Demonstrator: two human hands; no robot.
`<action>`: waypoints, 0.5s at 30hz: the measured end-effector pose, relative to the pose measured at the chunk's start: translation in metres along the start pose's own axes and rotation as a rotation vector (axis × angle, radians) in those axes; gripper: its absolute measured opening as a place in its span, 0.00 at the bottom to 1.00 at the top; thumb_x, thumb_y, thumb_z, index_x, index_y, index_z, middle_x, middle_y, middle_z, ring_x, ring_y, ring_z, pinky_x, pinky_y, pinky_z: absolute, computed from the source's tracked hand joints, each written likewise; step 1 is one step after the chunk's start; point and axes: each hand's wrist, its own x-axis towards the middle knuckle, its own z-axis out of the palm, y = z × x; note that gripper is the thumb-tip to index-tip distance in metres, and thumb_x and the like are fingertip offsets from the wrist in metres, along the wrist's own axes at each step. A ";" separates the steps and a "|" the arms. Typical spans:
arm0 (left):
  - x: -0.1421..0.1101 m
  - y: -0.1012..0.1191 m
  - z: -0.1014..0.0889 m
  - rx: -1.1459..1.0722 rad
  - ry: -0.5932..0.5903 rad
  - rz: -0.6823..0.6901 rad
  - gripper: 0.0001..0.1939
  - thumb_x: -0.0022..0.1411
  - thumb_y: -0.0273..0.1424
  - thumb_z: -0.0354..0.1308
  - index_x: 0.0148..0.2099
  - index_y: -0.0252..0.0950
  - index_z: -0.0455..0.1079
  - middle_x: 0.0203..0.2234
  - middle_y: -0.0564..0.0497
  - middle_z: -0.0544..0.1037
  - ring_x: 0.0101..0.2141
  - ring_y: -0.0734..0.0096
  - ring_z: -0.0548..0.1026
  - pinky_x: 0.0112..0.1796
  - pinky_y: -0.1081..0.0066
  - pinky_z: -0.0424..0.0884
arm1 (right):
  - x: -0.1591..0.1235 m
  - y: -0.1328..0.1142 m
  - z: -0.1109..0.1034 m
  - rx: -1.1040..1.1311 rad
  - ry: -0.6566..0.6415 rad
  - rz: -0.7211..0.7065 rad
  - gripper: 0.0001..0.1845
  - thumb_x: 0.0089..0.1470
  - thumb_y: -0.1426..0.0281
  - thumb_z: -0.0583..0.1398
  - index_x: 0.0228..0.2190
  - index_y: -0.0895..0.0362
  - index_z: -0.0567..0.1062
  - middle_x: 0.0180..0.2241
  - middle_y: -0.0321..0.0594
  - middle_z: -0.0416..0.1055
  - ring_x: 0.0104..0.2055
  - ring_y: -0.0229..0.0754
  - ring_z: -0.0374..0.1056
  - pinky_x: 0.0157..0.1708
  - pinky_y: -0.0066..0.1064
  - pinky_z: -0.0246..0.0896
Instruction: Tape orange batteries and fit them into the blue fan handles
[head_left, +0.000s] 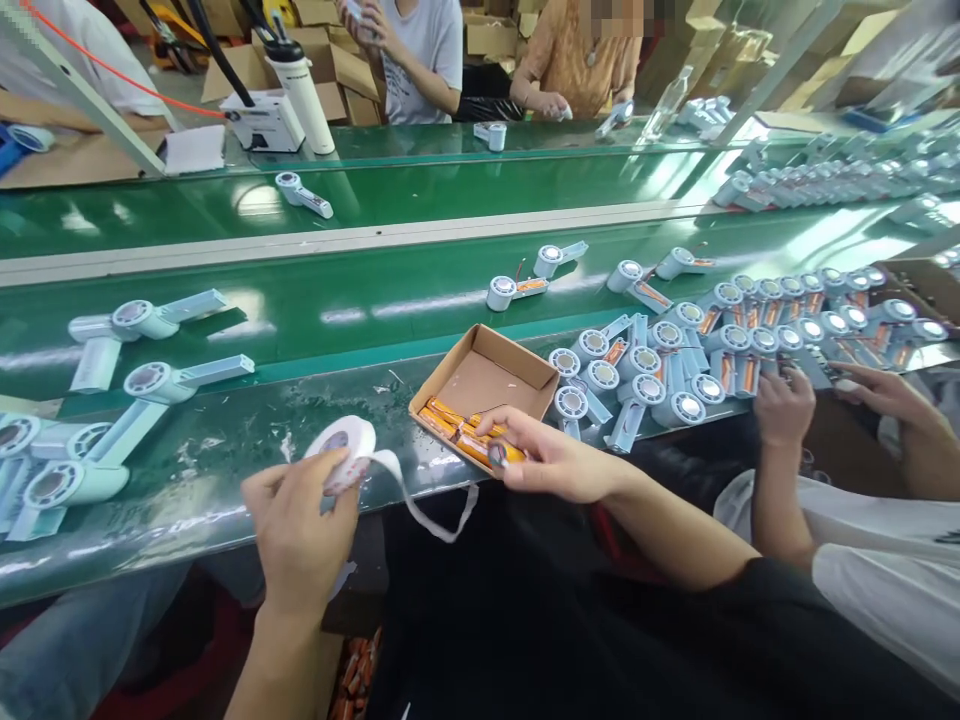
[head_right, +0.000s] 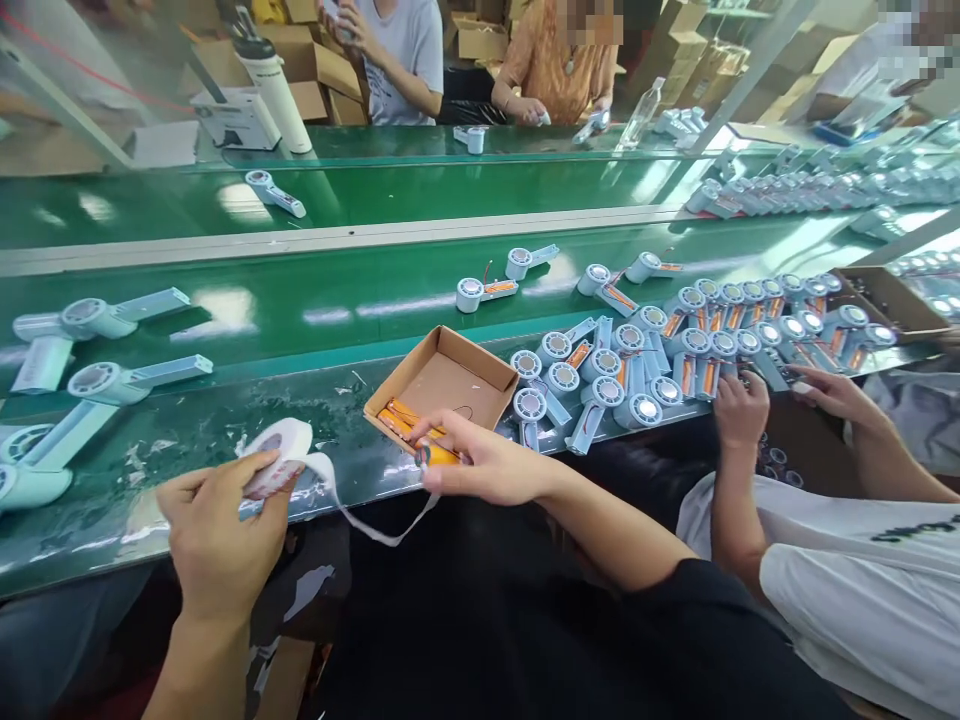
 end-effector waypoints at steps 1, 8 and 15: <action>0.002 0.003 0.002 -0.023 -0.036 0.004 0.11 0.70 0.25 0.63 0.53 0.39 0.75 0.38 0.47 0.83 0.39 0.59 0.74 0.43 0.59 0.71 | 0.003 -0.001 0.000 0.116 0.032 0.014 0.33 0.61 0.44 0.68 0.54 0.54 0.70 0.36 0.35 0.73 0.31 0.35 0.66 0.31 0.27 0.62; 0.018 0.026 0.000 -0.118 -0.213 0.265 0.24 0.72 0.24 0.57 0.68 0.29 0.65 0.47 0.37 0.75 0.54 0.46 0.72 0.54 0.51 0.73 | 0.014 -0.014 -0.007 -0.146 0.255 -0.227 0.20 0.57 0.54 0.74 0.44 0.55 0.85 0.47 0.44 0.81 0.52 0.48 0.74 0.59 0.40 0.66; 0.033 0.036 -0.007 -0.157 -0.304 0.486 0.19 0.69 0.16 0.58 0.57 0.37 0.74 0.42 0.46 0.77 0.56 0.51 0.71 0.55 0.57 0.77 | 0.009 -0.034 -0.014 -0.092 0.220 -0.002 0.21 0.51 0.58 0.76 0.44 0.55 0.88 0.37 0.37 0.84 0.38 0.45 0.79 0.41 0.33 0.74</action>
